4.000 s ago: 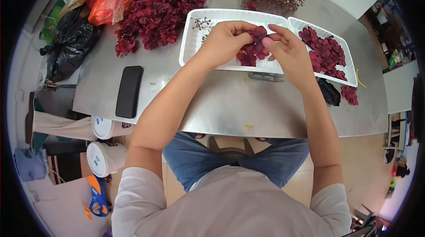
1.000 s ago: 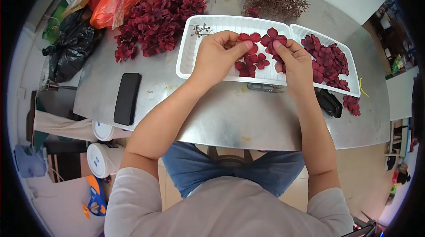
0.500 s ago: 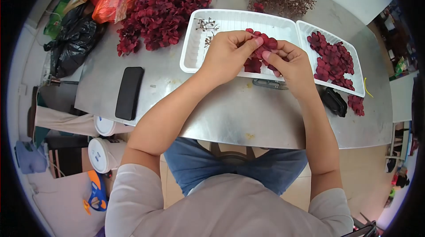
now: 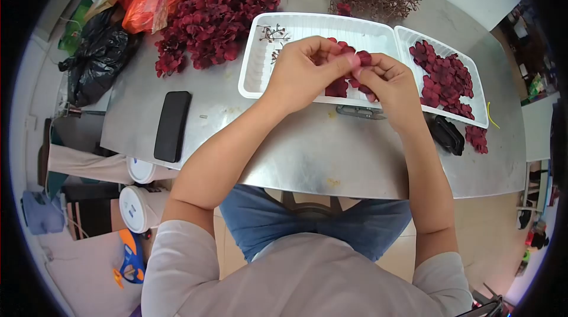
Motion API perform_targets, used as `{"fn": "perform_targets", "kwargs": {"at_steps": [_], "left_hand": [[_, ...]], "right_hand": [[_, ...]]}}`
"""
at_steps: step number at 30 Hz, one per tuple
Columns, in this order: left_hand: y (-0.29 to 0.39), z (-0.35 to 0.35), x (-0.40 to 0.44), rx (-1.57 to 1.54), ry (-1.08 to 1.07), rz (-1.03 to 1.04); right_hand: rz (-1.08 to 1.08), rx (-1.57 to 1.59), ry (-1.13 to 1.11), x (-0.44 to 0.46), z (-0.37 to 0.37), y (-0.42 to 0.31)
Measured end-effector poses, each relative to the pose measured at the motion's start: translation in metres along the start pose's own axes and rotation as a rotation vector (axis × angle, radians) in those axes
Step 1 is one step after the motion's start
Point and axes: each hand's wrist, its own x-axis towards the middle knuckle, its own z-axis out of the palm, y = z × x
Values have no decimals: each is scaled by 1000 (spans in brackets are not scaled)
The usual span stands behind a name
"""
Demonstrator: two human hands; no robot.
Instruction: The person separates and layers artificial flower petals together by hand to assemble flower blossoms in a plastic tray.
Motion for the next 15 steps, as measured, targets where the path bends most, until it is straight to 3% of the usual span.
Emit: {"fn": "perform_targets", "kwargs": {"at_steps": [3, 9, 15], "left_hand": [[1, -5, -2, -26, -207, -80], [6, -3, -2, -194, -230, -152], [5, -3, 2, -147, -75, -129]], "right_hand": [[-44, 17, -98, -1, 2, 5], [16, -6, -22, 0, 1, 4], [25, 20, 69, 4, -4, 3]]}}
